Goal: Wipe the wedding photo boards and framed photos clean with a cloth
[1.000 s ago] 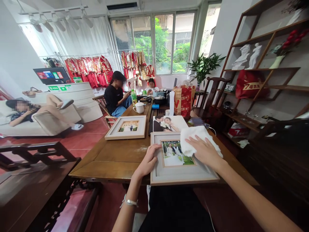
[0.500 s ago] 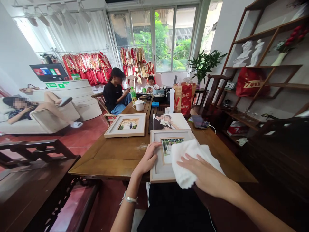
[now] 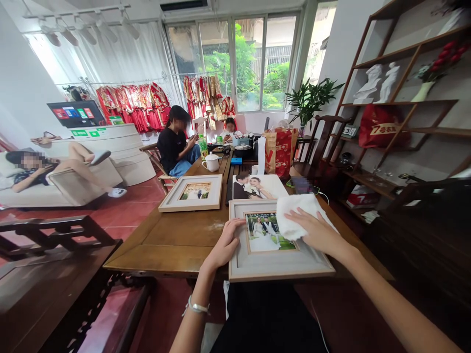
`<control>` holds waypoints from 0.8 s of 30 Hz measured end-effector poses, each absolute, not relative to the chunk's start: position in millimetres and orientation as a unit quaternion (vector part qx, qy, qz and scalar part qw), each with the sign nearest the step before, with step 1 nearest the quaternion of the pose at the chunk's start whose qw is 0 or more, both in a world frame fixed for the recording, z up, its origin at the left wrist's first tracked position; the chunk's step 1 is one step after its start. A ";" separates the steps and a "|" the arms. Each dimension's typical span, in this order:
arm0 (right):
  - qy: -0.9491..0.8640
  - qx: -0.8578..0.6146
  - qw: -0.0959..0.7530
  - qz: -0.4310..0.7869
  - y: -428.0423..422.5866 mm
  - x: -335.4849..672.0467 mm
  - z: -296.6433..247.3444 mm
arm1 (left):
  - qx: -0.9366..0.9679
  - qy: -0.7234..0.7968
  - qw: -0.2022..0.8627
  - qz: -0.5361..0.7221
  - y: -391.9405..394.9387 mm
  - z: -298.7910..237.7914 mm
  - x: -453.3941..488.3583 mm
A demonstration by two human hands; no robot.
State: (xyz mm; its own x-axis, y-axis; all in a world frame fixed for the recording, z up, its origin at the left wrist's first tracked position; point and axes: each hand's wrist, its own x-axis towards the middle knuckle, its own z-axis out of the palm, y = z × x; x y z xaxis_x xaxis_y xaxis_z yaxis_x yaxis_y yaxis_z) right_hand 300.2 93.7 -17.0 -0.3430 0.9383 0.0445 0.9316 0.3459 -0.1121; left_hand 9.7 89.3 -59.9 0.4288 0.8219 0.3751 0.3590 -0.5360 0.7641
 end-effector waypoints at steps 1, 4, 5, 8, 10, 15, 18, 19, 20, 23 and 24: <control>-0.814 -0.577 0.058 0.032 104.4 295.7 -18.0 | 0.788 0.375 0.304 0.382 89.2 -59.6 9.6; -0.808 -0.586 0.052 0.023 119.4 279.2 -18.5 | 0.786 0.378 0.309 0.379 88.9 -59.1 9.1; -0.814 -0.579 0.042 0.021 117.3 273.1 -18.2 | 0.786 0.378 0.310 0.378 88.9 -59.1 9.0; -0.852 -0.523 0.012 0.038 90.1 256.5 -16.2 | 0.786 0.379 0.310 0.378 89.1 -60.1 8.7; -0.875 -0.479 0.000 0.067 60.7 249.0 -13.5 | 0.783 0.382 0.311 0.380 89.3 -61.6 8.8; -0.889 -0.438 -0.020 0.133 13.7 250.0 -2.6 | 0.777 0.387 0.319 0.380 90.3 -65.7 8.7; -0.889 -0.435 -0.019 0.140 31.4 256.6 0.1 | 0.780 0.378 0.318 0.384 91.4 -67.2 8.1; -0.886 -0.446 -0.015 0.128 43.1 257.7 -0.5 | 0.781 0.376 0.317 0.385 91.6 -67.5 7.8; -0.880 -0.462 -0.011 0.109 56.2 258.0 -1.8 | 0.781 0.375 0.317 0.386 91.9 -67.7 7.5; -0.854 -0.518 -0.003 0.040 92.8 252.8 -8.0 | 0.781 0.377 0.317 0.385 92.1 -68.2 6.8; -0.848 -0.530 0.001 0.024 101.3 249.1 -10.2 | 0.781 0.377 0.317 0.384 92.1 -68.4 6.7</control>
State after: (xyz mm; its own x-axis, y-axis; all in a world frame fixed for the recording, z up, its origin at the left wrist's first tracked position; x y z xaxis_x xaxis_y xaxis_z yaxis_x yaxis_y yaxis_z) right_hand 249.1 101.3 -10.2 -0.4383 0.8985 -0.0237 0.8984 0.4372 -0.0412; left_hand 6.7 92.1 -68.4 0.4198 0.8328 0.3609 0.3455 -0.5143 0.7849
